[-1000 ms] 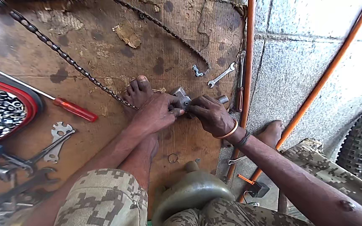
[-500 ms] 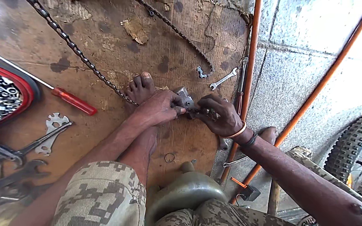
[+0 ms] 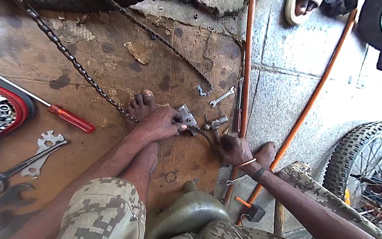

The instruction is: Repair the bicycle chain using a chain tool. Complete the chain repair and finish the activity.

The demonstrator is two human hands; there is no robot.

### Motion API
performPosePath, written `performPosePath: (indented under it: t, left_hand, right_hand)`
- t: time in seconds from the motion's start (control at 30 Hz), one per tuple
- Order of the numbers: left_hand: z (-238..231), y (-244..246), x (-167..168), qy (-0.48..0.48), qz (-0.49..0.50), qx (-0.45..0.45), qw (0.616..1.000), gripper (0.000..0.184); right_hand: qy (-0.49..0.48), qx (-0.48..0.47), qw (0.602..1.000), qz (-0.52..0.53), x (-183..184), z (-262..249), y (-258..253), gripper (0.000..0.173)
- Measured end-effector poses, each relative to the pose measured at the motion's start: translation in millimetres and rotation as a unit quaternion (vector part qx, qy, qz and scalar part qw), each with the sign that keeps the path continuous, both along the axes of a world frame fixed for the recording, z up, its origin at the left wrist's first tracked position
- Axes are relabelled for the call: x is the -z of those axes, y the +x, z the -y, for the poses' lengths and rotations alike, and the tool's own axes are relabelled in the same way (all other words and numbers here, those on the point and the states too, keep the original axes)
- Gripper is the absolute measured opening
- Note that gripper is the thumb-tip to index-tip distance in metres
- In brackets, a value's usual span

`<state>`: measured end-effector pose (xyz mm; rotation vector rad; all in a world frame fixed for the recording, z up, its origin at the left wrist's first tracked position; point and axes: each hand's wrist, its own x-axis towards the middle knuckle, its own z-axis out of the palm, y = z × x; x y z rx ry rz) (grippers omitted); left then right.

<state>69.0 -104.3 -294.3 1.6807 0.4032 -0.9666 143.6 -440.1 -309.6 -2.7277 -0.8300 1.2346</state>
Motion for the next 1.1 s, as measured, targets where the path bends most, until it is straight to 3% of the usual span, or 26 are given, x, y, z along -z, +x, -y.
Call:
performPosePath:
  t: [0.07, 0.13, 0.17, 0.23, 0.27, 0.33, 0.43, 0.57, 0.63, 0.77, 0.93, 1.1]
  left_hand:
    - [0.9, -1.8, -0.4, 0.001, 0.001, 0.000, 1.000, 0.017]
    - [0.2, -1.3, -0.1, 0.002, 0.002, 0.004, 1.000, 0.018]
    - [0.6, -1.5, 0.2, 0.000, 0.001, 0.007, 1.000, 0.018]
    - [0.7, -1.7, 1.8, 0.000, 0.001, 0.012, 1.000, 0.018]
    - [0.4, -1.8, 2.7, 0.002, 0.003, 0.012, 1.000, 0.018]
    - [0.9, -2.0, 3.5, 0.001, 0.005, 0.015, 1.000, 0.018]
    - [-0.3, -0.3, 3.1, 0.000, 0.007, 0.021, 1.000, 0.020]
    - [-0.6, -2.1, 3.9, 0.000, 0.010, 0.019, 1.000, 0.019]
    - [-0.3, -1.3, 3.2, 0.000, 0.011, 0.019, 1.000, 0.018]
    - [-0.3, -2.6, 5.1, 0.000, 0.019, 0.027, 0.999, 0.018]
    - [-0.7, -0.2, 5.3, 0.012, 0.017, 0.034, 0.999, 0.019]
    - [-0.8, 0.0, 5.9, 0.006, 0.013, 0.038, 0.999, 0.019]
  right_hand:
    - [-0.217, -0.087, 0.964, -0.127, -17.5, -17.4, 9.5, 0.052]
    - [-0.321, -0.133, 0.925, -0.154, -26.7, -33.9, 15.3, 0.052]
    - [-0.295, -0.118, 0.940, -0.126, -30.8, -36.8, 16.7, 0.046]
    - [-0.097, -0.074, 0.992, -0.014, -23.1, -28.7, 13.6, 0.034]
    - [0.024, -0.037, 0.998, 0.034, -11.6, -26.2, 7.6, 0.031]
    - [0.146, 0.011, 0.984, 0.104, 5.4, -31.1, -8.2, 0.026]
    - [0.177, 0.001, 0.972, 0.157, 19.0, -32.1, -18.8, 0.021]
    - [0.210, 0.036, 0.976, 0.040, -0.1, -23.8, -3.8, 0.031]
    - [0.264, 0.030, 0.964, 0.011, -27.9, -33.4, 5.0, 0.036]
    - [0.331, -0.110, 0.937, 0.001, -95.8, -70.1, 19.8, 0.032]
    - [0.291, -0.178, 0.940, 0.011, -80.3, -54.8, 17.4, 0.034]
    - [0.333, -0.171, 0.927, 0.016, -77.9, -51.3, 9.8, 0.041]
